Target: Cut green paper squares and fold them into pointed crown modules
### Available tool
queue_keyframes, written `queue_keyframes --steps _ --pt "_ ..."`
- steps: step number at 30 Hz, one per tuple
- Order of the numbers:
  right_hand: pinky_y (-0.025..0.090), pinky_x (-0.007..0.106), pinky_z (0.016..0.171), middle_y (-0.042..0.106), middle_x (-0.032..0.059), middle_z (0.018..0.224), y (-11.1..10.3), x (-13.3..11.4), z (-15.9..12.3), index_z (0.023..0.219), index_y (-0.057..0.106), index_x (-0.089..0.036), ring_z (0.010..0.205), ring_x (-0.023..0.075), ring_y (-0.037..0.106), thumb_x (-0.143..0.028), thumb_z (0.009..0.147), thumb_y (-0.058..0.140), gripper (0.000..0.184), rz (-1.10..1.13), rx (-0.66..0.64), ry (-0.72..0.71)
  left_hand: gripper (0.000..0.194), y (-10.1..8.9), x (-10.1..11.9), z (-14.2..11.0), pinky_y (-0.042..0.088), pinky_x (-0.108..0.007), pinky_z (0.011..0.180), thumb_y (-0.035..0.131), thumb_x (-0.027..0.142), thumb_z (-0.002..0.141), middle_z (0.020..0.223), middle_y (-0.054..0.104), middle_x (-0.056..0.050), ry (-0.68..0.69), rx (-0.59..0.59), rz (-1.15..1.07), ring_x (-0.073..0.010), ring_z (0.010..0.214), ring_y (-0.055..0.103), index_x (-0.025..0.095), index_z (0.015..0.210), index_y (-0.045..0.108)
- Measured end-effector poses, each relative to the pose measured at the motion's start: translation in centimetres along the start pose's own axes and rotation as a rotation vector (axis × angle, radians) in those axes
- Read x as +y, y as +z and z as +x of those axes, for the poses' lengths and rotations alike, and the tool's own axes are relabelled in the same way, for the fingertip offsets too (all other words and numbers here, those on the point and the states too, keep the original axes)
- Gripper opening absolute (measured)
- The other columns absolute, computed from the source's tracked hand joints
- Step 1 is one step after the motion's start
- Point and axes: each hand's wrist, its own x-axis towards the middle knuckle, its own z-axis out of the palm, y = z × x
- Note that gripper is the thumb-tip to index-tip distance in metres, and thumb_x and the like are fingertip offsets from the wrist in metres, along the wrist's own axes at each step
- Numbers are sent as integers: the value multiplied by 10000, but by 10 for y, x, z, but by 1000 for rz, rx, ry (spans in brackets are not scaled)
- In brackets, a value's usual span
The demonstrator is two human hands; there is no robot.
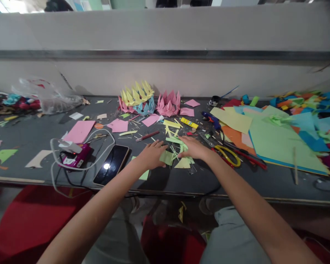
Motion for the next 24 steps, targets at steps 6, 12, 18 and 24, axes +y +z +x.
queue_keyframes --steps 6,12,18,24 --pt "402 354 888 640 80 1008 17 3 -19 926 679 -205 967 217 552 -113 790 460 273 79 198 -37 442 7 1 2 390 -372 887 584 320 787 1173 542 -113 -4 48 52 -280 1085 502 177 1196 494" --pt "430 354 814 651 110 881 12 2 -11 838 653 -158 875 230 581 -55 750 369 315 203 390 10 218 8 12 3 352 -405 915 463 174 827 1026 583 -166 -104 122 111 -296 1024 536 88 1008 550" --pt "416 325 845 638 81 935 -27 -28 -63 881 602 -182 926 203 575 -163 821 372 238 324 520 -19 276 -16 28 -30 438 -319 783 339 141 856 1033 593 -132 -181 203 -20 -237 921 589 115 1085 490" --pt "451 283 763 652 51 857 28 -58 -172 851 626 -190 842 174 605 -254 860 400 235 641 56 20 188 82 70 -114 461 -292 811 494 246 804 855 644 -37 -359 -11 -1294 -190 859 586 154 937 589"
